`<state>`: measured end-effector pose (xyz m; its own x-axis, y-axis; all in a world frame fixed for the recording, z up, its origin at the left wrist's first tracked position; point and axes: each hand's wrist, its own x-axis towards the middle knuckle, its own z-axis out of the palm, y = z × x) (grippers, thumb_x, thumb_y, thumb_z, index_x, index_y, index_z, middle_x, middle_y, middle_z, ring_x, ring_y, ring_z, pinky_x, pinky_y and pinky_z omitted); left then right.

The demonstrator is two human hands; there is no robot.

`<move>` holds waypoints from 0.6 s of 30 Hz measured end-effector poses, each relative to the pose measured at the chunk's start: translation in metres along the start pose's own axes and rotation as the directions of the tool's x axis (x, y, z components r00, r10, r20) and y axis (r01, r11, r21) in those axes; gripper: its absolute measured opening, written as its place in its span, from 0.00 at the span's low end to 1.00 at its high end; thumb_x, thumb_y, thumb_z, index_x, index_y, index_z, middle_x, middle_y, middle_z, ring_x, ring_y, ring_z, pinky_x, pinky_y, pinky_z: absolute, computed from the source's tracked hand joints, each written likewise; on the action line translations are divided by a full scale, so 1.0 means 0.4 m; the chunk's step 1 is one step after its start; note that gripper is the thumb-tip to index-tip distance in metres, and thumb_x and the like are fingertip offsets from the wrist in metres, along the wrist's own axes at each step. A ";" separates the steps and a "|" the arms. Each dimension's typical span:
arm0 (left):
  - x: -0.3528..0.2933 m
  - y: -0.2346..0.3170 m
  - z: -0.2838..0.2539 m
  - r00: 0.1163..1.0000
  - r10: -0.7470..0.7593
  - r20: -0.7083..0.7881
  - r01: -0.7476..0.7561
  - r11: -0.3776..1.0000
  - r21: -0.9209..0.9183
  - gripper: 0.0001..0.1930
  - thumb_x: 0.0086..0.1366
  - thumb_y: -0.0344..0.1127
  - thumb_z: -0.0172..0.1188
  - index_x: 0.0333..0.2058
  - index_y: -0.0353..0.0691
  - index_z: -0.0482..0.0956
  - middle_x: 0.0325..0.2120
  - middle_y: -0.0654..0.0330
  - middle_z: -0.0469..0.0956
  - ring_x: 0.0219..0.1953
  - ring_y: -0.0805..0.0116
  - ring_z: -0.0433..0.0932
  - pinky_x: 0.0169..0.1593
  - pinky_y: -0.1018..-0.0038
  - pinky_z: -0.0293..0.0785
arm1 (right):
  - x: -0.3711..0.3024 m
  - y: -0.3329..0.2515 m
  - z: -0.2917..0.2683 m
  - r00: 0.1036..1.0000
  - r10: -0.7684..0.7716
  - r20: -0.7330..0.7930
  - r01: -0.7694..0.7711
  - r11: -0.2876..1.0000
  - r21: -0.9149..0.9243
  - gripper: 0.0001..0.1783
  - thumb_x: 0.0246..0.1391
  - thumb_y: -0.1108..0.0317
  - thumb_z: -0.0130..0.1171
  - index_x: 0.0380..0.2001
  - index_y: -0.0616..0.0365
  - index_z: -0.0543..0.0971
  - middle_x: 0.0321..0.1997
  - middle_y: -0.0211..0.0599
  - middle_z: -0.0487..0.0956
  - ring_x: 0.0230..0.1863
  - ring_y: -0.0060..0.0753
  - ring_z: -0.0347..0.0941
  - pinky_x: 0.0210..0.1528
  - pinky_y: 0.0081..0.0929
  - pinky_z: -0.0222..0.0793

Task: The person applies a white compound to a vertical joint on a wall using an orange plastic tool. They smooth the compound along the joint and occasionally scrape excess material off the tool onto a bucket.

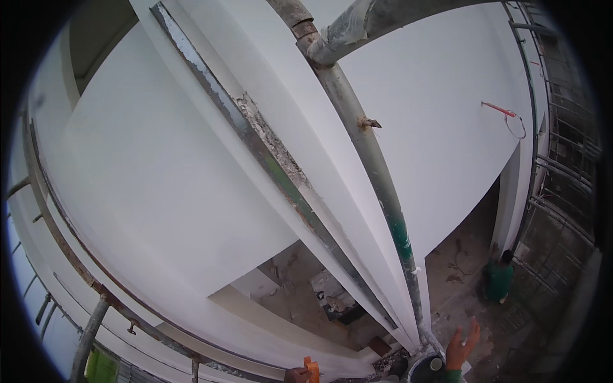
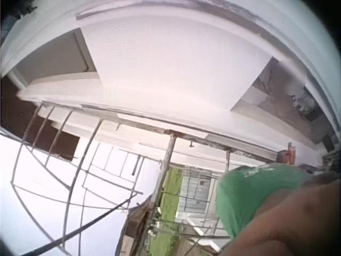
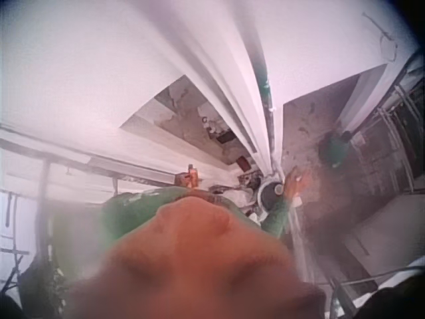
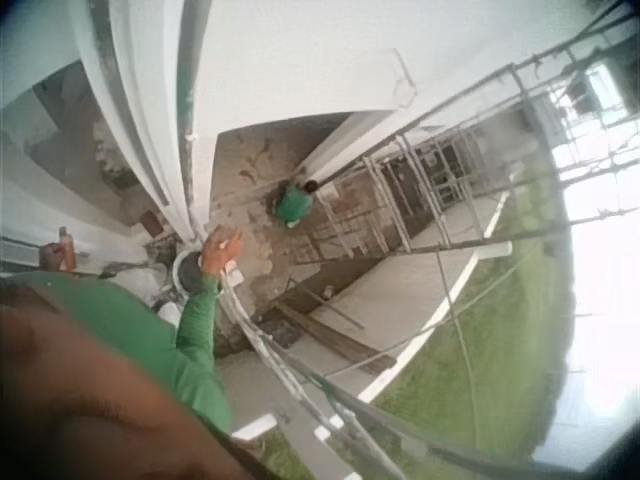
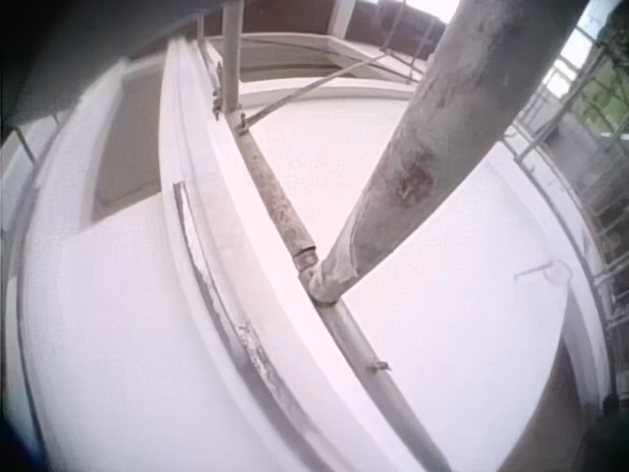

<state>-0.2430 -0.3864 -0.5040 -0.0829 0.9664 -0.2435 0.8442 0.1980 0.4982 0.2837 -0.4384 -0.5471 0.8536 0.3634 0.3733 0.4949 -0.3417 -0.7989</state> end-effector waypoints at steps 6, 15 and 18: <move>0.074 0.276 0.115 0.974 0.227 -0.001 -0.215 0.918 -0.335 0.17 0.63 0.40 0.71 0.39 0.29 0.87 0.28 0.56 0.87 0.29 0.75 0.84 0.36 0.77 0.78 | -0.164 -0.184 0.044 0.794 -0.173 0.583 -0.141 0.880 0.453 0.20 0.57 0.66 0.68 0.51 0.63 0.80 0.41 0.45 0.82 0.38 0.43 0.79 0.44 0.36 0.74; -0.007 0.547 0.145 0.960 0.234 0.155 -0.126 0.853 -0.506 0.15 0.63 0.39 0.71 0.40 0.32 0.88 0.28 0.60 0.87 0.28 0.80 0.80 0.33 0.78 0.75 | -0.258 -0.329 0.029 0.514 -0.432 0.741 -0.004 0.862 0.506 0.40 0.51 0.64 0.72 0.65 0.65 0.68 0.52 0.56 0.79 0.52 0.58 0.77 0.57 0.43 0.72; -0.009 0.549 0.169 0.971 0.201 0.133 -0.126 0.894 -0.431 0.16 0.63 0.40 0.71 0.40 0.32 0.88 0.27 0.59 0.87 0.28 0.80 0.80 0.33 0.77 0.76 | -0.269 -0.331 0.040 0.564 -0.374 0.737 -0.048 0.875 0.481 0.39 0.50 0.68 0.72 0.64 0.66 0.69 0.51 0.56 0.79 0.50 0.55 0.79 0.53 0.37 0.75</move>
<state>-0.0214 -0.3574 -0.4500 0.1596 0.9559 -0.2466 0.5366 0.1257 0.8344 0.1237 -0.4183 -0.4889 0.1765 0.9709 0.1617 0.3140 0.1001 -0.9441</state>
